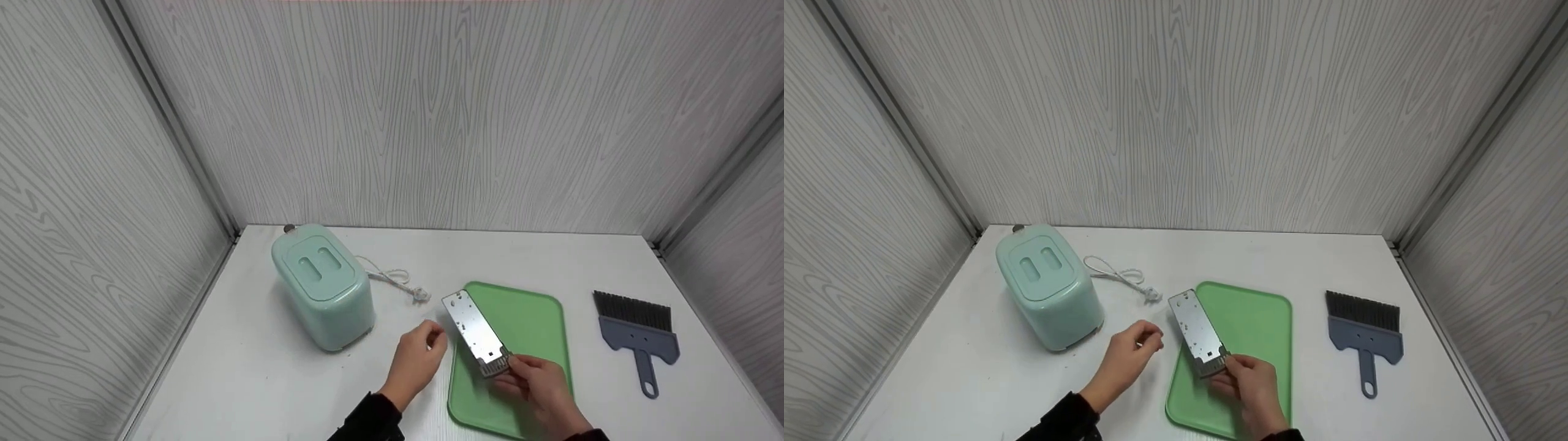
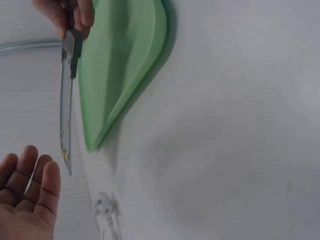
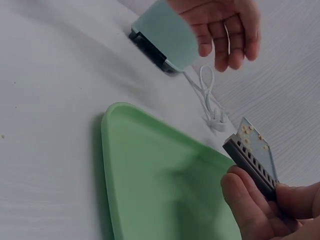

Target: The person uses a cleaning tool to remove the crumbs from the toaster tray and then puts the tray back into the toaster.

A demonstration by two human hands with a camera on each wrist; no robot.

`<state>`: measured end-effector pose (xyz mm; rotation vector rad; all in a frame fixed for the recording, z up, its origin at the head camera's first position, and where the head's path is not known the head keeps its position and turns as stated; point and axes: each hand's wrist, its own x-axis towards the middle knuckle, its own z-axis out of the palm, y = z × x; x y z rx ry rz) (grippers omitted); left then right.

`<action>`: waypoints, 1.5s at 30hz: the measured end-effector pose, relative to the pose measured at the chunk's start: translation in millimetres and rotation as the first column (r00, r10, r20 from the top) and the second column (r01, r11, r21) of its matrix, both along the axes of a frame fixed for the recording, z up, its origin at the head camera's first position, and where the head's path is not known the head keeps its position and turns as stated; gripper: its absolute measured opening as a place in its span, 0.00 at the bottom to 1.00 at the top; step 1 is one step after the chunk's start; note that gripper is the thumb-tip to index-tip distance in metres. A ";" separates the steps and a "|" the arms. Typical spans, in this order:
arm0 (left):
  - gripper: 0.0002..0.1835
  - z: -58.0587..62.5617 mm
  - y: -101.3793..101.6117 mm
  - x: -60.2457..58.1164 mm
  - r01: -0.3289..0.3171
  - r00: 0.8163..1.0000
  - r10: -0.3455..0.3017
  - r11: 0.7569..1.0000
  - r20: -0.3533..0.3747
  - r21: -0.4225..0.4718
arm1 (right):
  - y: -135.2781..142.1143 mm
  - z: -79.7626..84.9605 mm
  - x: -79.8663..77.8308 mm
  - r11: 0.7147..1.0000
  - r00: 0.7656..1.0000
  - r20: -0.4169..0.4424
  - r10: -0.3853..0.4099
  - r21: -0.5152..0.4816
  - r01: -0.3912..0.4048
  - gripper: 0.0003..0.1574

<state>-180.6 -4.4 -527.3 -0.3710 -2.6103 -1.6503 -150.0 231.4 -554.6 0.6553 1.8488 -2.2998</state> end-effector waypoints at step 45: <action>0.08 -29.1 63.7 17.9 -0.146 0.844 -0.034 0.946 0.535 0.289 | -10.5 -2.6 7.0 0.997 0.997 0.069 -0.041 0.073 0.036 0.23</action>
